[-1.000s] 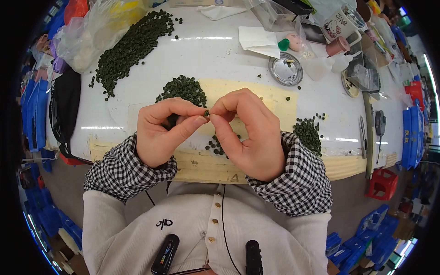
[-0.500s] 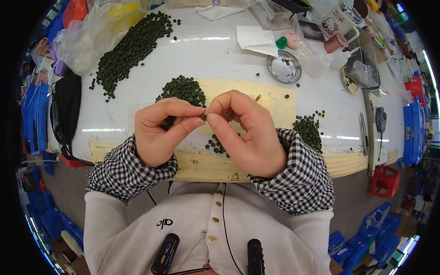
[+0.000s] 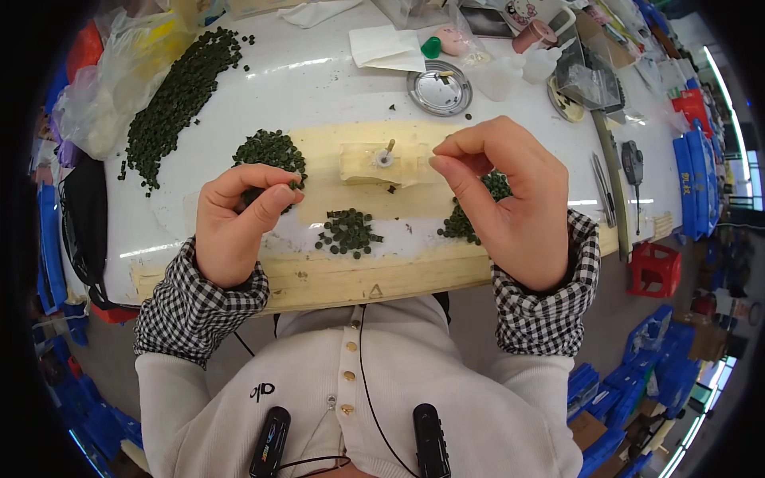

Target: Picking up small green components, inspecting them, and placing them into a wooden assembly fixture.

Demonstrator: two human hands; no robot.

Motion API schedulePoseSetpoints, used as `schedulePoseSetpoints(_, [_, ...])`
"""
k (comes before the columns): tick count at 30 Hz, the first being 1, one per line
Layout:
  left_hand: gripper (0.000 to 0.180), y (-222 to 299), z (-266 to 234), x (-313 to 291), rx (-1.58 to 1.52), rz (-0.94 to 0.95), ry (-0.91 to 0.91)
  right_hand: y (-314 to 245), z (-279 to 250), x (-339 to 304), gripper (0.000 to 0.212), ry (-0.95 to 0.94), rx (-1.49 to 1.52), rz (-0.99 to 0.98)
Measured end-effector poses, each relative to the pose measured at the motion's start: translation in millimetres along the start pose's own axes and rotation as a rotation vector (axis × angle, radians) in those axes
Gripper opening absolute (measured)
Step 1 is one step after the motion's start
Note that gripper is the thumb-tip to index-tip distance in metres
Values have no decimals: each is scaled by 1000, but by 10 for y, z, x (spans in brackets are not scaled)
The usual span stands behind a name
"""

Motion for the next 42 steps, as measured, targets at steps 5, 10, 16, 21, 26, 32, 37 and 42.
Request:
schedulePoseSetpoints(5, [15, -168, 25, 13, -107, -133, -3, 396, 46, -302, 8, -169, -261, 41])
schedulePoseSetpoints(10, [15, -231, 33, 21, -180, -227, -8, 486, 117, -384, 10, -234, -408, 37])
schedulePoseSetpoints(16, [15, -263, 19, 30, -202, -232, -2, 461, 192, -400, 10, -256, -424, 18])
schedulePoseSetpoints(21, [14, -171, 32, 20, -186, -138, -8, 450, 125, -405, 10, -175, -246, 174])
schedulePoseSetpoints(26, [13, -134, 44, 20, -176, -77, -11, 289, 198, -345, 9, -153, 162, 262])
schedulePoseSetpoints(32, [14, -69, 26, -1, -150, -35, 30, 80, 596, -187, 15, -266, 858, 423])
schedulePoseSetpoints(37, [18, 224, -40, -45, 126, 283, 66, 33, 993, -163, 17, -429, 1219, 569])
schedulePoseSetpoints(42, [20, 384, -18, -126, 325, 457, 32, 32, 1102, -208, 19, -459, 1201, 576])
Point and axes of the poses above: each hand's wrist, its own x-axis towards the middle knuckle, its own z-axis out of the palm, y = z × x, the point moved 8 cm from there along x, towards the middle knuckle, and after that the axes turned 4 degrees about y, right-handed, at the moved point
